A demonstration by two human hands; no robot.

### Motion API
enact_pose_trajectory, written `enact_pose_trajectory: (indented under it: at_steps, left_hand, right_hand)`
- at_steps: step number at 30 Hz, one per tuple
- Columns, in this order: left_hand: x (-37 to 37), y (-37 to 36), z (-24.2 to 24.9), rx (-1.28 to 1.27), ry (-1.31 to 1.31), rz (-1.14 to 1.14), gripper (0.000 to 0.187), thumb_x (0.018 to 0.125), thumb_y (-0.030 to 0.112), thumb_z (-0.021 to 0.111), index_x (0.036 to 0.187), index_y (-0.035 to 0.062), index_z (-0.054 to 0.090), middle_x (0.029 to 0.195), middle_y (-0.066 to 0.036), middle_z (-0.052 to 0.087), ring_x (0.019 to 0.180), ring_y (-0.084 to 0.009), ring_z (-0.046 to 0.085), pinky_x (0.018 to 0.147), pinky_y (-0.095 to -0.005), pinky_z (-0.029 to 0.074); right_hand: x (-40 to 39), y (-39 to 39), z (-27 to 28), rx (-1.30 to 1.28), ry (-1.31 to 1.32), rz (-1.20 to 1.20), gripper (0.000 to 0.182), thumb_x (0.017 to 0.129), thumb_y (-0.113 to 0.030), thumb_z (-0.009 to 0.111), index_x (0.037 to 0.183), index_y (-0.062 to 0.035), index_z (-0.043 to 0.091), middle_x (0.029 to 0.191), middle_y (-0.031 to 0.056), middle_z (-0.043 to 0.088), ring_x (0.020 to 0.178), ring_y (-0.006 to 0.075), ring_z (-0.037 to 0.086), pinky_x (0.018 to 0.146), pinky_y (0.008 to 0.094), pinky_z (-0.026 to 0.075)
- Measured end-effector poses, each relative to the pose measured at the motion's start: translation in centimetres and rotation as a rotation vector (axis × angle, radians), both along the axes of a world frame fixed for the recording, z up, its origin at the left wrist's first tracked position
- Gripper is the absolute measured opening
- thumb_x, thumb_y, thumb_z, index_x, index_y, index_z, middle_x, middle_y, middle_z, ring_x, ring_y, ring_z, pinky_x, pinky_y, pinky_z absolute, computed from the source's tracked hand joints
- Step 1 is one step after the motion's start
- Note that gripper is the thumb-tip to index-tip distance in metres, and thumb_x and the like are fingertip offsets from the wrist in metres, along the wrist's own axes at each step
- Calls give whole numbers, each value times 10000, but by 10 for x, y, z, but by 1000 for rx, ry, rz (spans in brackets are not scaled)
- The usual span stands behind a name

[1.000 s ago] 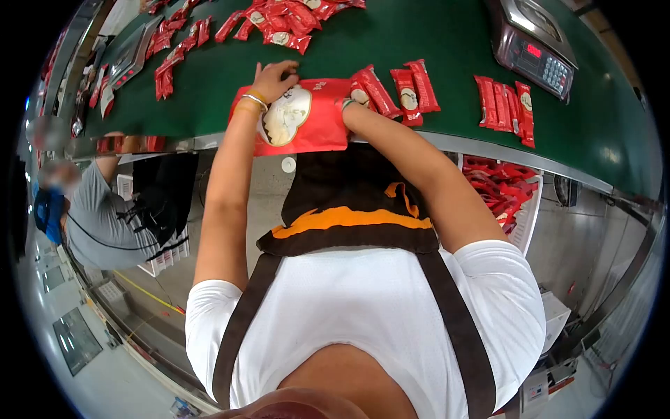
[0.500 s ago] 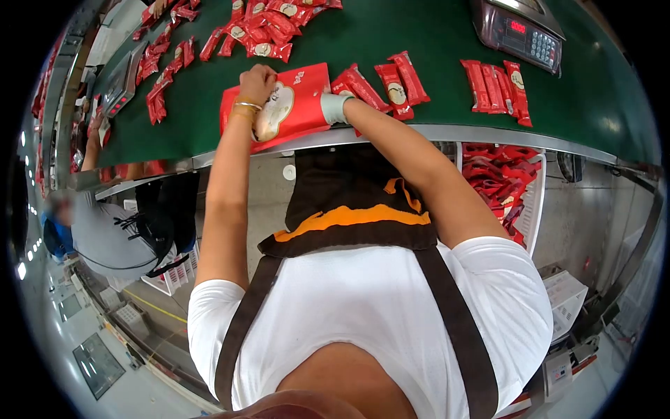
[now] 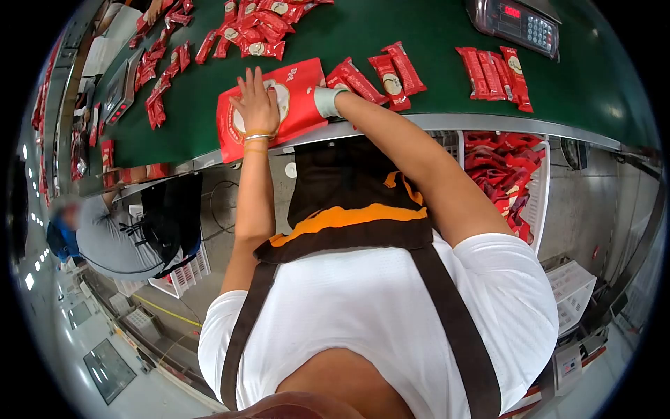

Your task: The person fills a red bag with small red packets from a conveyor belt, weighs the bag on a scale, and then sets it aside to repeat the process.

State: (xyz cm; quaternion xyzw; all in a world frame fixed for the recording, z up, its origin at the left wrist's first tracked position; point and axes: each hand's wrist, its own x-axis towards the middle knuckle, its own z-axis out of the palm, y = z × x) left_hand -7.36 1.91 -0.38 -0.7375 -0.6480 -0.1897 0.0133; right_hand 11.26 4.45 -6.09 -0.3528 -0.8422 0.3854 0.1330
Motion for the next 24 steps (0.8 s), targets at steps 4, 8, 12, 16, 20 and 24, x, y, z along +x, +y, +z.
enact_pose_trajectory:
  at_steps: [4, 8, 12, 16, 20, 24]
  left_hand:
    - [-5, 2, -7, -19, -26, -20, 612, 962, 262, 440, 1511, 50, 273, 1587, -189, 221, 1470, -424, 154, 1115, -701, 78]
    - [-7, 3, -14, -16, -74, -22, 610, 964, 264, 429, 1511, 46, 271, 1587, -192, 217, 1471, -420, 153, 1125, -687, 77]
    - [-7, 4, -10, -22, -81, -26, 599, 972, 256, 423, 1513, 54, 267, 1593, -185, 207, 1473, -413, 155, 1129, -678, 80]
    - [-5, 2, -8, -32, -55, -11, 586, 967, 251, 419, 1499, 38, 294, 1583, -199, 223, 1468, -417, 170, 1138, -666, 82]
    - [-5, 1, -7, -21, -108, -10, 583, 966, 248, 420, 1496, 37, 298, 1581, -199, 230, 1466, -417, 177, 1138, -664, 87]
    - [-6, -1, -9, -10, -125, -15, 583, 965, 247, 419, 1494, 34, 299, 1582, -200, 227, 1467, -417, 171, 1141, -659, 93]
  right_hand:
    - [33, -26, 92, -69, -62, -317, 220, 863, -202, 587, 1030, -93, 680, 1012, 133, 676, 988, 298, 627, 852, 398, 502]
    - [90, -58, 69, 420, 55, -586, 393, 837, -114, 585, 1228, -113, 614, 1215, 156, 604, 1096, 357, 576, 930, 433, 482]
    - [96, -63, 48, 515, -207, -529, 429, 825, -76, 561, 1246, -152, 602, 1291, 186, 560, 1111, 378, 559, 956, 459, 464]
    - [114, -36, 47, 637, -175, -582, 446, 808, -60, 561, 1242, -149, 610, 1305, 182, 558, 1115, 382, 556, 954, 458, 468]
    - [102, -64, 73, 576, -7, -733, 421, 834, -96, 567, 1253, -113, 599, 1281, 159, 581, 1132, 369, 559, 970, 449, 455]
    - [60, -116, 62, 522, -51, -720, 515, 815, -138, 633, 1318, -117, 528, 1234, 178, 575, 1027, 390, 570, 914, 462, 480]
